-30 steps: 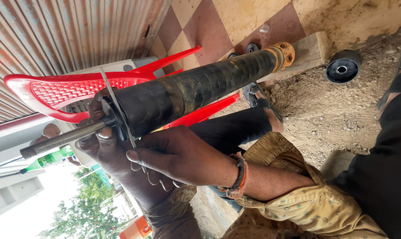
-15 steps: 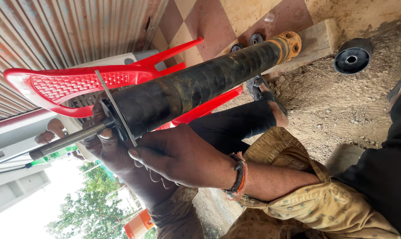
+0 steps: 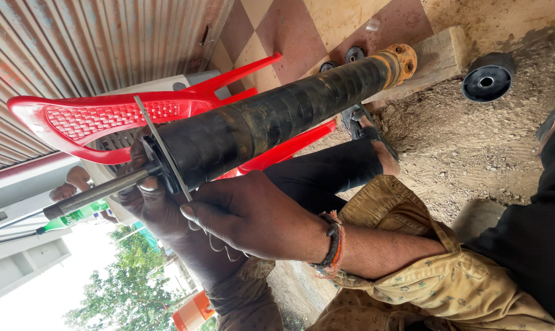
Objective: The person sits on the floor and repeatedly presses small black circular parts onto a cylindrical metal rod using a wooden block and a metal rod as a press. They handle the parts one at a time, aligning and seating them onto the rod.
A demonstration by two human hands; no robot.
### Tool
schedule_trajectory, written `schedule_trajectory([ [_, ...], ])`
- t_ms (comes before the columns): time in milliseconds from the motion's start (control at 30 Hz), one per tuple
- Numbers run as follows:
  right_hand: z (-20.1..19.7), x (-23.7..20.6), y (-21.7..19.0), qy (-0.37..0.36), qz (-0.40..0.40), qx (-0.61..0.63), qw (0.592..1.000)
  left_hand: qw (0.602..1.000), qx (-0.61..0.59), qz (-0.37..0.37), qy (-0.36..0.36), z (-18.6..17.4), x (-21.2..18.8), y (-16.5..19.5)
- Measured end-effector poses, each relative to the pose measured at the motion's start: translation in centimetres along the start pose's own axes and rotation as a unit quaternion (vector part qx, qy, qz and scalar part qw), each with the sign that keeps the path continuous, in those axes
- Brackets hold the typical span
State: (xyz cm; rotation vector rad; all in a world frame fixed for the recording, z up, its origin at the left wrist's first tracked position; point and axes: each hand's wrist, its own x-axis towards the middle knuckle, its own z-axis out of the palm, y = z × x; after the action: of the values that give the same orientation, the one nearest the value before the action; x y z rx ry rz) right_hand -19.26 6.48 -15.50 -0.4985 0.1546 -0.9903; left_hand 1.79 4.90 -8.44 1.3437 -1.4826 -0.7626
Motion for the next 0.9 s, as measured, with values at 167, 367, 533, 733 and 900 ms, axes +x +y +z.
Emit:
schedule_trajectory([
  [167,0.0,-0.1,0.1,-0.003,-0.010,0.005,1.000,1.000,0.002,-0.009,-0.003,0.1,-0.2,0.1],
  [367,-0.5,-0.1,-0.8,-0.010,0.049,0.032,0.998,1.000,-0.016,-0.020,-0.013,0.8,0.0,0.3],
  [533,0.1,-0.7,-0.8,0.001,0.000,0.097,0.995,0.997,-0.068,-0.028,-0.011,0.6,0.0,0.3],
  [733,-6.0,0.1,1.9,0.209,-0.243,-0.194,0.927,0.996,-0.080,0.026,-0.008,1.2,0.6,0.0],
  [900,-19.7,1.8,6.6,0.414,-0.078,-0.512,0.748,0.998,-0.063,0.019,-0.021,2.1,0.7,0.6],
])
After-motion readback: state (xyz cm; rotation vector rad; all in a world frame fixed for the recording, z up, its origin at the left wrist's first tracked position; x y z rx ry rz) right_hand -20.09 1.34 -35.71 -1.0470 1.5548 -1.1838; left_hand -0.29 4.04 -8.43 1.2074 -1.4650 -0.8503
